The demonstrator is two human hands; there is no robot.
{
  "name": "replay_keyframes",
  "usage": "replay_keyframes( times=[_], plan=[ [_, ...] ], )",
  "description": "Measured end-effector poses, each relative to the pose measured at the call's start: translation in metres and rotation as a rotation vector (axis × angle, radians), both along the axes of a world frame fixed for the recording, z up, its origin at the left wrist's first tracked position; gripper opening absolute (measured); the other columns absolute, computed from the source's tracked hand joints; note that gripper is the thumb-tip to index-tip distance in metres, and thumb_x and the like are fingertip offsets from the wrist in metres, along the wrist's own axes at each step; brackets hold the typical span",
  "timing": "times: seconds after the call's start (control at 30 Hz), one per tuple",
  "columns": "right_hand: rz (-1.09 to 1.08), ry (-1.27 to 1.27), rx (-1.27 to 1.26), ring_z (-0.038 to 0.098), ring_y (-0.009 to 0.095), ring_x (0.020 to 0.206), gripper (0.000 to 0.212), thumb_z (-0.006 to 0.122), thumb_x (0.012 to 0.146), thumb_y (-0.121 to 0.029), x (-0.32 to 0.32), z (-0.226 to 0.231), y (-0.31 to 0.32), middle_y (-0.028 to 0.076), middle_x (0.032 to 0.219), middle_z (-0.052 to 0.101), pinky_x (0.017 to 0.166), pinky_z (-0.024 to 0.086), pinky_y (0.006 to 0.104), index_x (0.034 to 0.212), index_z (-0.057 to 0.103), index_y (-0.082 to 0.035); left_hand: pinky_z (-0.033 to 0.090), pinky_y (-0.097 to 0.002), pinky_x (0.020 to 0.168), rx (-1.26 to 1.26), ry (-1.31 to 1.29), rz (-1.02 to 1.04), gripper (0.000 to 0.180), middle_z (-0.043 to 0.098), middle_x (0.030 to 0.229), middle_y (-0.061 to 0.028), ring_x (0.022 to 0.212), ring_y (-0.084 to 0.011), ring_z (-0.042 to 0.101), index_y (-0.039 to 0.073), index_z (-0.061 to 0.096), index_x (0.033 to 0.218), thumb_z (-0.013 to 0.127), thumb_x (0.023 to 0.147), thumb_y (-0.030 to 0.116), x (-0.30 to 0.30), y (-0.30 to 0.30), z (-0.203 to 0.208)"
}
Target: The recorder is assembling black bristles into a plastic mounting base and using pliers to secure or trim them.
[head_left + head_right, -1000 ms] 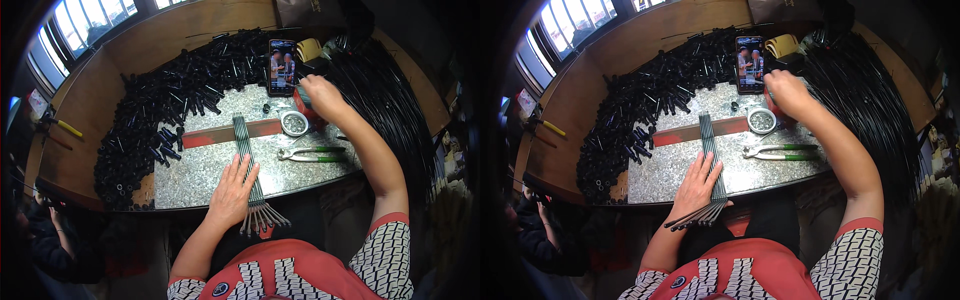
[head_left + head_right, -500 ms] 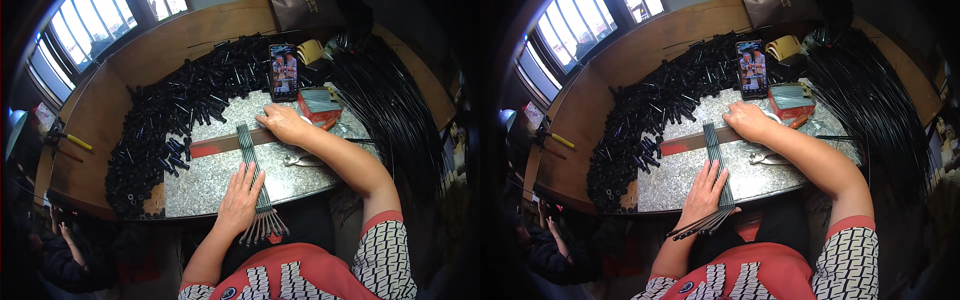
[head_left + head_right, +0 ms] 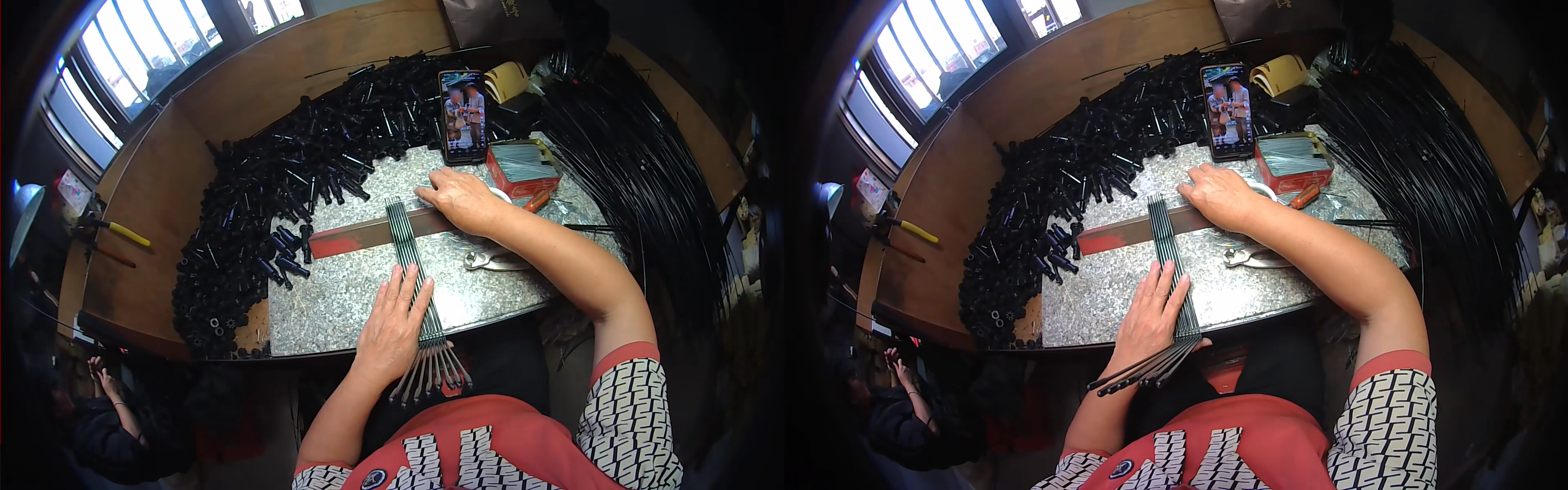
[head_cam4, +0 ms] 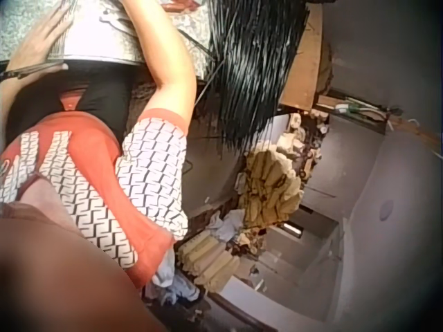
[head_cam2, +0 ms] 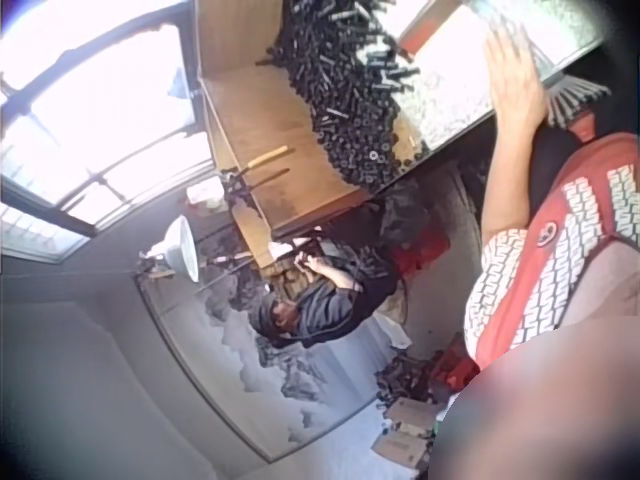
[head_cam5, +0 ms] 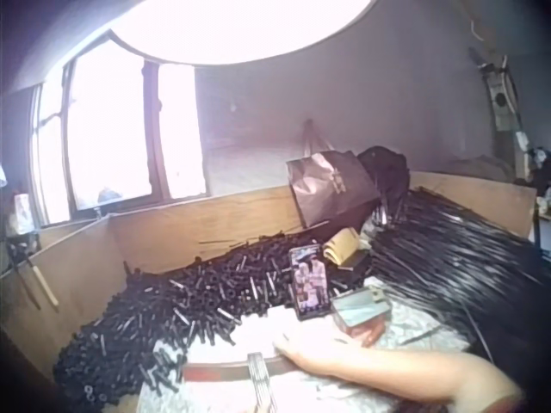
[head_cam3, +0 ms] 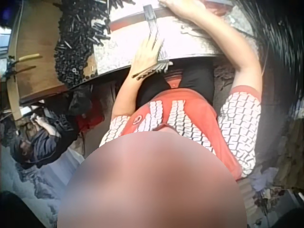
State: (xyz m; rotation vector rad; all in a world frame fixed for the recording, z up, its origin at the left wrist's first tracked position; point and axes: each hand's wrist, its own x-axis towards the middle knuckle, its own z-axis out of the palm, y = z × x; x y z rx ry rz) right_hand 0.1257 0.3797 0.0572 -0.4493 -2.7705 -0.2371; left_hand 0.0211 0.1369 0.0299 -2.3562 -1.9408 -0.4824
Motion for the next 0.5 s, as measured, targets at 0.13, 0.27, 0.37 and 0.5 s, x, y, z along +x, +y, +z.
replay_keyframes(
  times=[0.13, 0.27, 0.37, 0.5],
  plan=[
    [0.013, 0.009, 0.004, 0.059, 0.029, 0.095, 0.034, 0.054, 0.083, -0.008, -0.0014, -0.0015, 0.0011, 0.013, 0.094, 0.058, 0.08, 0.052, 0.0383, 0.116, 0.062, -0.007, 0.026, -0.053, 0.111, 0.006, -0.003, 0.001, 0.092, 0.031, 0.146, -0.0287, 0.138, -0.0444, 0.026, 0.0, 0.04, 0.139, 0.069, 0.074, 0.058, -0.0006, -0.0003, -0.0011],
    [0.02, 0.016, 0.013, 0.059, 0.029, 0.094, 0.033, 0.054, 0.083, -0.009, -0.0002, -0.0022, 0.0035, 0.014, 0.094, 0.058, 0.079, 0.051, 0.0387, 0.115, 0.063, -0.007, 0.026, -0.053, 0.111, 0.008, -0.006, -0.005, 0.092, 0.031, 0.146, -0.0288, 0.138, -0.0445, 0.026, 0.0, 0.04, 0.139, 0.069, 0.074, 0.058, 0.0001, 0.0002, -0.0007],
    [0.04, 0.043, 0.002, 0.06, 0.03, 0.094, 0.027, 0.054, 0.083, -0.01, -0.0008, -0.0017, 0.003, 0.015, 0.093, 0.059, 0.078, 0.051, 0.0399, 0.107, 0.064, -0.007, 0.026, -0.0531, 0.111, 0.006, -0.008, -0.004, 0.092, 0.031, 0.146, -0.0289, 0.138, -0.0445, 0.026, 0.0, 0.04, 0.139, 0.069, 0.074, 0.058, -0.0004, -0.0002, -0.0006],
    [0.059, 0.079, -0.003, 0.061, 0.031, 0.093, 0.022, 0.054, 0.083, -0.011, -0.0014, -0.0039, 0.0037, 0.016, 0.093, 0.06, 0.077, 0.051, 0.0407, 0.1, 0.066, -0.006, 0.026, -0.0531, 0.111, 0.003, -0.003, -0.002, 0.092, 0.03, 0.147, -0.0287, 0.139, -0.0441, 0.026, 0.0, 0.04, 0.14, 0.069, 0.074, 0.057, -0.0001, -0.0004, -0.0003]
  ],
)
